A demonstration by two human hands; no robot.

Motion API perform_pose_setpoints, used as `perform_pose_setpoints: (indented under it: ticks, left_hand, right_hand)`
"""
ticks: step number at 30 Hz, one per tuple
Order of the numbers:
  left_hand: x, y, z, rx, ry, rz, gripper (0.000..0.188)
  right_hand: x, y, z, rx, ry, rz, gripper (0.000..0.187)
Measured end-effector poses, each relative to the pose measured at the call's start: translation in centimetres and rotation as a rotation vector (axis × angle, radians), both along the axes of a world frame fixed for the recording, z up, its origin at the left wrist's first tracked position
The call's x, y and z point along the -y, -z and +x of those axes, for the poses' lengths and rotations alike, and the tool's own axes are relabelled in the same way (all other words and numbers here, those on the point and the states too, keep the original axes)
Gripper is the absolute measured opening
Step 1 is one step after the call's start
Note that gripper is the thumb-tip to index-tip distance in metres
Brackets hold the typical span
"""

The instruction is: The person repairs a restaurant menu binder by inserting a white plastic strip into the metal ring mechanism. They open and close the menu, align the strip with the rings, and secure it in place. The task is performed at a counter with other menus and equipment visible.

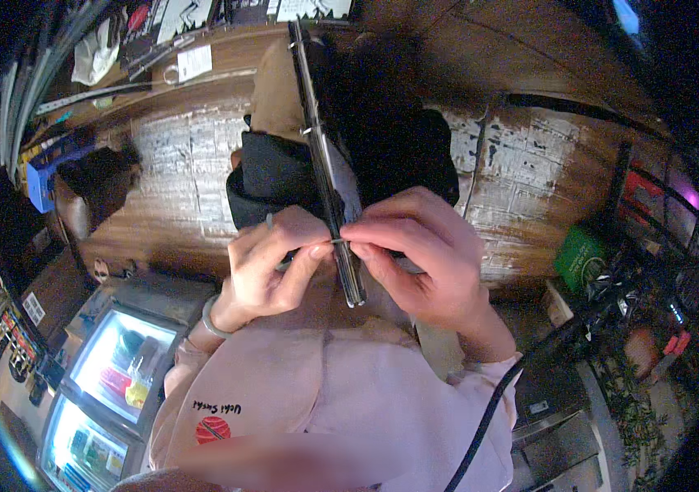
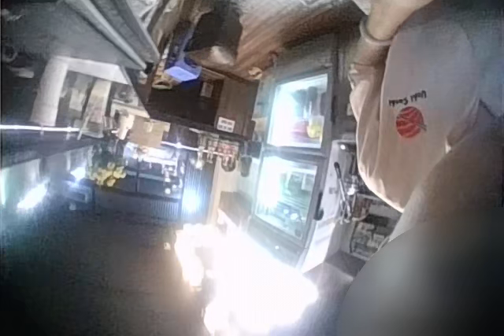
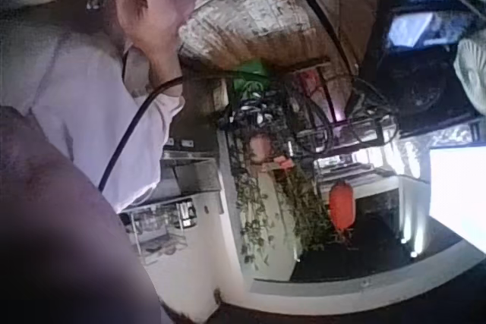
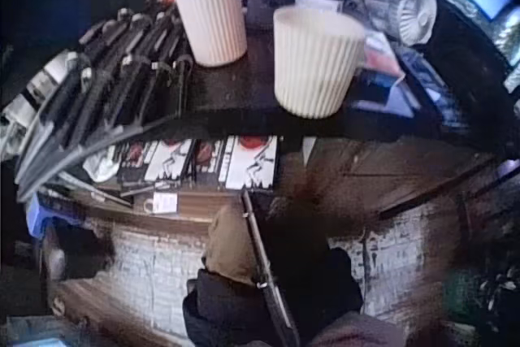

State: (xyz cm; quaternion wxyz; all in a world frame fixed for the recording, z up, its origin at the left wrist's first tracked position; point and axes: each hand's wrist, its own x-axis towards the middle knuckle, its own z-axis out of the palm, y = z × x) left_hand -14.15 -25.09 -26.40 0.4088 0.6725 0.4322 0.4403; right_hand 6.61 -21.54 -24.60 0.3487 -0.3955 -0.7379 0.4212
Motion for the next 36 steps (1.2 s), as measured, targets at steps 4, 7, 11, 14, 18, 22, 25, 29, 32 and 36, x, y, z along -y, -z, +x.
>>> perform_pose_setpoints:
  ticks: [4,7,11,14,18,22,25,29,32,36]
  left_hand:
    - [0.2,0.3,-0.2,0.014,0.001,0.001,0.016]
    - [0.4,0.3,-0.6,0.035,0.011,-0.010,0.018]
    - [0.6,0.4,-0.9,0.042,0.007,0.019,0.019]
    - [0.6,0.2,-1.5,-0.019,0.029,0.051,0.019]
    - [0.6,-0.1,-1.8,-0.092,0.023,0.082,0.018]
    - [0.3,-0.2,-2.2,-0.096,-0.002,0.035,0.017]
    - [0.1,-0.8,-2.6,-0.131,-0.008,-0.025,0.016]
    - [-0.5,-2.0,-3.6,-0.213,0.022,-0.101,0.015]
    - [-1.0,-2.1,-3.8,-0.167,-0.002,-0.102,0.011]
    - [-1.4,-1.9,-3.9,-0.150,-0.027,-0.099,0.011]
  right_hand:
    - [0.0,-0.1,-0.4,-0.020,0.016,-0.032,0.020]
    - [0.0,0.0,-0.6,-0.021,0.005,-0.041,0.021]
    - [-0.5,-0.3,-1.0,-0.006,-0.042,0.020,0.024]
    - [-1.0,-0.8,-1.2,0.030,-0.088,0.018,0.026]
    - [-1.4,-1.2,-1.5,0.067,-0.112,-0.034,0.026]
    - [-1.0,-0.6,-2.5,0.066,-0.062,-0.011,0.026]
    - [-0.7,-0.2,-3.2,0.045,-0.037,-0.002,0.025]
    - [-0.3,0.3,-3.7,0.014,-0.004,-0.027,0.022]
    - [-0.5,0.7,-3.9,-0.020,-0.004,-0.006,0.022]
    - [-0.8,0.8,-4.1,-0.020,0.004,0.004,0.022]
